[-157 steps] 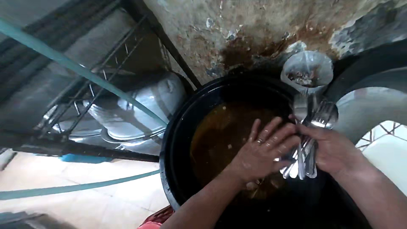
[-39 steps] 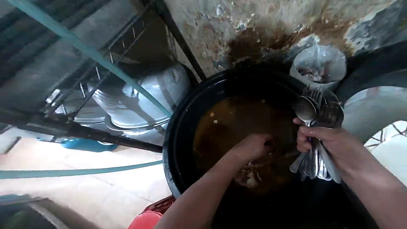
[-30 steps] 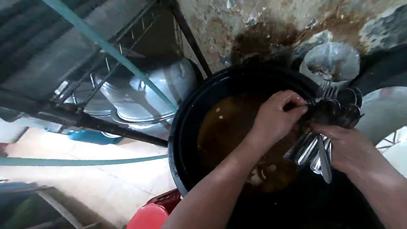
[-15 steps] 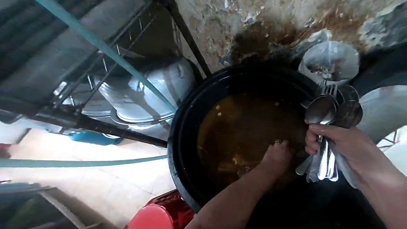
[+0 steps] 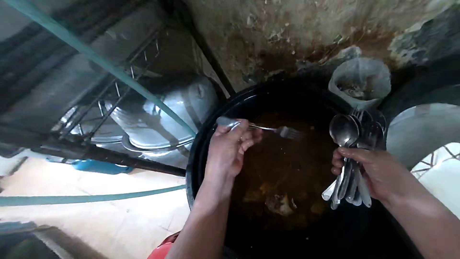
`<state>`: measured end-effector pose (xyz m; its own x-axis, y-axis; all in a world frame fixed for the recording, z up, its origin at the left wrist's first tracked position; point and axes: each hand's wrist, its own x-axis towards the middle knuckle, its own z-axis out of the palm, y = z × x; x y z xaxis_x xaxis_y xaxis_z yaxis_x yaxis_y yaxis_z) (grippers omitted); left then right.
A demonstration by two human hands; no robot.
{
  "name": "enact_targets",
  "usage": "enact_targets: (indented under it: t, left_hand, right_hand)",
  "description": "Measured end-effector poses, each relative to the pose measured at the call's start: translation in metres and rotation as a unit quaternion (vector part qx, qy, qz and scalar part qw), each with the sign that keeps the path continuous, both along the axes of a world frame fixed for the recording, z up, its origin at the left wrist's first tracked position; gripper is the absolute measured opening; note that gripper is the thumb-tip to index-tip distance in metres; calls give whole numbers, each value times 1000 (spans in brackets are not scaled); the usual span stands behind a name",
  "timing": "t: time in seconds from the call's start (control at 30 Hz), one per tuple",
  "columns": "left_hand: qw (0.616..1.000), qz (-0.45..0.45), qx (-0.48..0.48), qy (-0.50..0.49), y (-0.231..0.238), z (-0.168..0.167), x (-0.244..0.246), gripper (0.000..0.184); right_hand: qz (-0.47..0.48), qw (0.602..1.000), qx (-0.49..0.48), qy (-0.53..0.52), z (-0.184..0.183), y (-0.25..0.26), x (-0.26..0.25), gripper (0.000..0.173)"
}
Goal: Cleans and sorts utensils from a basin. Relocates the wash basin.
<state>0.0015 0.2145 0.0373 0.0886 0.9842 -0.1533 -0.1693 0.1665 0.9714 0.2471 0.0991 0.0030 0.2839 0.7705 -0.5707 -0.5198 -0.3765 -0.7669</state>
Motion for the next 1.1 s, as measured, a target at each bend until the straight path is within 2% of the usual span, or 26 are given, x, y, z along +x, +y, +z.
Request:
enact_targets:
  t: [0.07, 0.1, 0.23, 0.3, 0.4, 0.47, 0.5, 0.53, 0.6, 0.67, 0.77, 0.83, 0.9, 1.0, 1.1]
  left_hand:
    - [989, 50, -41, -136, -14, -1, 7, 23]
    - [982, 54, -59, -173, -25, -4, 18, 22]
    - [975, -17, -139, -172, -74, -32, 72, 21]
    - [970, -64, -186, -143, -89, -53, 90, 19]
    - [960, -167, -219, -50, -92, -72, 91, 41]
    - [957, -225, -173, 50, -70, -76, 71, 67]
    - [962, -215, -129, 107, -50, -82, 63, 70]
    - [958, -192, -89, 193, -26, -86, 56, 65]
    - [907, -151, -21, 392, 30, -105, 43, 52]
    - [809, -155, -1, 567, 69, -129, 38, 52]
    - [705, -227, -47, 670, 73, -147, 60, 54]
    - [639, -303, -3, 707, 57, -149, 93, 45]
    - [646, -325, 33, 690, 41, -153, 121, 46]
    - [696, -343, 66, 627, 14, -152, 149, 61]
    - [712, -392, 82, 576, -17, -142, 160, 54]
  right_hand:
    - [-2, 1000, 6, 22, -3, 0, 3, 14]
    - [3, 999, 13, 34, -4, 0, 4, 13]
    - [43, 991, 96, 78, -12, -4, 13, 22]
    - [23, 989, 116, 94, -14, -5, 15, 25]
    - [-44, 991, 101, 74, -7, -4, 8, 28]
    - [-69, 987, 133, 66, -9, -5, 6, 27]
    - [-66, 984, 150, 66, -12, -5, 7, 26]
    - [-56, 984, 155, 73, -14, -5, 8, 27]
    - [-43, 986, 140, 74, -10, -5, 7, 30]
    - [-37, 991, 111, 66, -5, -3, 6, 30]
    - [-16, 994, 82, 73, -6, -2, 6, 34]
    - [-10, 995, 65, 73, -6, -2, 6, 34]
    - [-12, 995, 61, 84, -6, -2, 6, 31]
    - [-4, 994, 63, 90, -6, 0, 7, 33]
    - [4, 994, 69, 82, -7, 0, 7, 33]
